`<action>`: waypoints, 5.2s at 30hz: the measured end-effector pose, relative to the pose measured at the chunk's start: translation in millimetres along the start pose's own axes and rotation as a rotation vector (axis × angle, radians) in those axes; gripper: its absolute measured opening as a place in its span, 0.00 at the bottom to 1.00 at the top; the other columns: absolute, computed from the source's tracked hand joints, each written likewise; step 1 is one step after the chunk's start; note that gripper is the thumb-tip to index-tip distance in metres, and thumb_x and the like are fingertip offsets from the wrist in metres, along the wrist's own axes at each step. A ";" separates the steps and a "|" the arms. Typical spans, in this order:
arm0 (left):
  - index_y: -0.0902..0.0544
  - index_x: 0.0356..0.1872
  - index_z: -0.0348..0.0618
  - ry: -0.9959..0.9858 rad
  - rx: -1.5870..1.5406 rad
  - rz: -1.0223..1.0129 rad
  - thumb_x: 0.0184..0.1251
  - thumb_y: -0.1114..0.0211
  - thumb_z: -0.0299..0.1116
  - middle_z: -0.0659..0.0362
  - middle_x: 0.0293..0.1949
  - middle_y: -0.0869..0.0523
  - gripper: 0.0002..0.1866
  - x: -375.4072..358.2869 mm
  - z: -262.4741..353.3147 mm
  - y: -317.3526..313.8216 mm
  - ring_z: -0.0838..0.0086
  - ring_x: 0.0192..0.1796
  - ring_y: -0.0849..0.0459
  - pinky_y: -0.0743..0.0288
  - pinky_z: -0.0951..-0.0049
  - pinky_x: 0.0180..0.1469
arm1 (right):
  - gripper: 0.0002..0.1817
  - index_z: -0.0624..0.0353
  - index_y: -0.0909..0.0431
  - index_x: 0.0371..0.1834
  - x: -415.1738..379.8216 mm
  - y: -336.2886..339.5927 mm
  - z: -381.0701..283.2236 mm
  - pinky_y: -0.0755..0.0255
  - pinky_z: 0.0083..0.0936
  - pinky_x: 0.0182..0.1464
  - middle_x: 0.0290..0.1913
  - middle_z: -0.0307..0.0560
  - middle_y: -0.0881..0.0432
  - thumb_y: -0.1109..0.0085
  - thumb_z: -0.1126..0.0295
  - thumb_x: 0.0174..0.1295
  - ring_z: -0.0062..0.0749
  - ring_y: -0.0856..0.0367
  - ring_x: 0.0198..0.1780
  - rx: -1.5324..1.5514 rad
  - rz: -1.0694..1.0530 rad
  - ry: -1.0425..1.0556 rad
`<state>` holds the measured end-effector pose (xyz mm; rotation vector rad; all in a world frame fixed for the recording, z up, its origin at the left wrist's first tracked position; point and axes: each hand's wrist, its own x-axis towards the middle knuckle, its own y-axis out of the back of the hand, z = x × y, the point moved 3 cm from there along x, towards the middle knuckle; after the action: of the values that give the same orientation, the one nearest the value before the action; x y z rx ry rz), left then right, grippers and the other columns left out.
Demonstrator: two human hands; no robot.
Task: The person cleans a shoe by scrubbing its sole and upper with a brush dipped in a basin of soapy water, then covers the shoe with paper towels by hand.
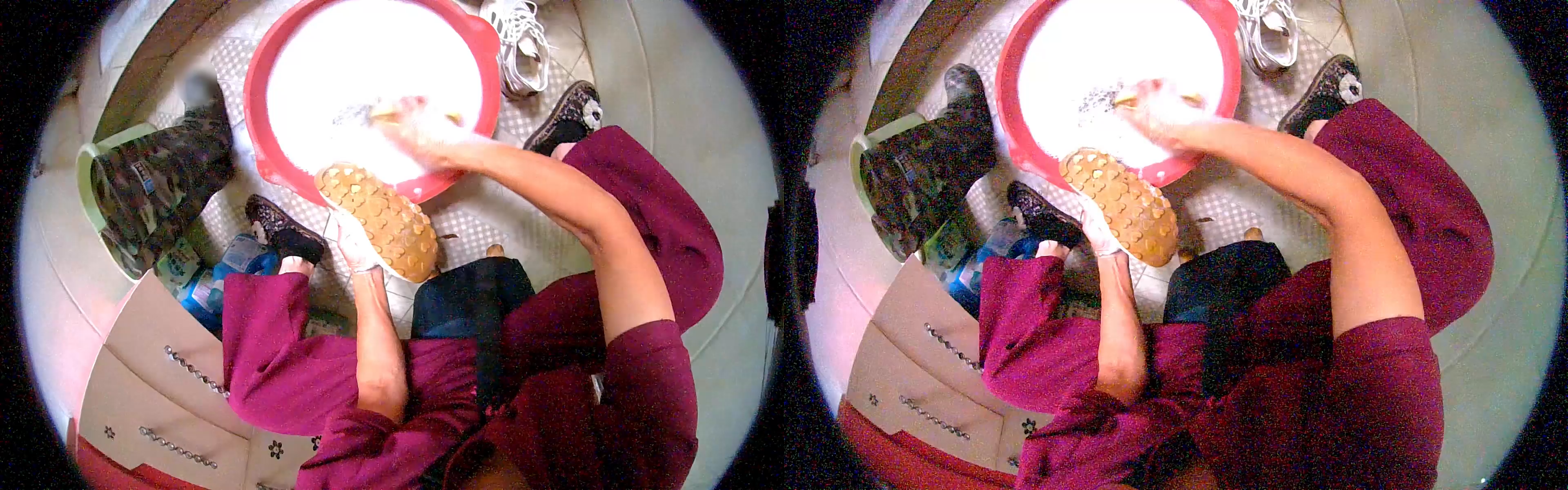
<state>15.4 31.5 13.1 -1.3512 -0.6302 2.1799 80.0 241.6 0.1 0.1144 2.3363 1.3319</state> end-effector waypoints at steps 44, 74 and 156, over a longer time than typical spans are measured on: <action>0.46 0.64 0.42 -0.099 0.147 0.121 0.66 0.55 0.44 0.53 0.63 0.40 0.29 3.7 3.5 18.5 0.61 0.62 0.38 0.47 0.61 0.64 | 0.22 0.62 0.34 0.45 -25.0 -21.8 -70.6 0.37 0.38 0.51 0.43 0.53 0.31 0.48 0.76 0.41 0.47 0.32 0.47 0.392 0.245 0.469; 0.44 0.63 0.41 -0.074 0.036 -0.057 0.67 0.58 0.42 0.52 0.61 0.37 0.26 0.8 -1.7 -10.8 0.61 0.60 0.35 0.42 0.59 0.63 | 0.15 0.63 0.28 0.33 -3.9 -40.7 -63.8 0.32 0.30 0.38 0.25 0.47 0.27 0.56 0.83 0.38 0.41 0.30 0.30 1.026 0.227 0.160; 0.47 0.65 0.43 -0.177 0.111 0.108 0.66 0.56 0.41 0.53 0.63 0.40 0.28 -3.1 -1.2 -10.4 0.62 0.62 0.39 0.48 0.62 0.65 | 0.27 0.58 0.45 0.62 -105.7 29.8 -83.2 0.38 0.40 0.56 0.58 0.63 0.36 0.58 0.60 0.60 0.60 0.35 0.55 0.772 -0.357 -0.105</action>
<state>19.4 37.7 21.1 -1.1682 -0.5020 2.4027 135.8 160.9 96.9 -0.0014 2.4939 0.2142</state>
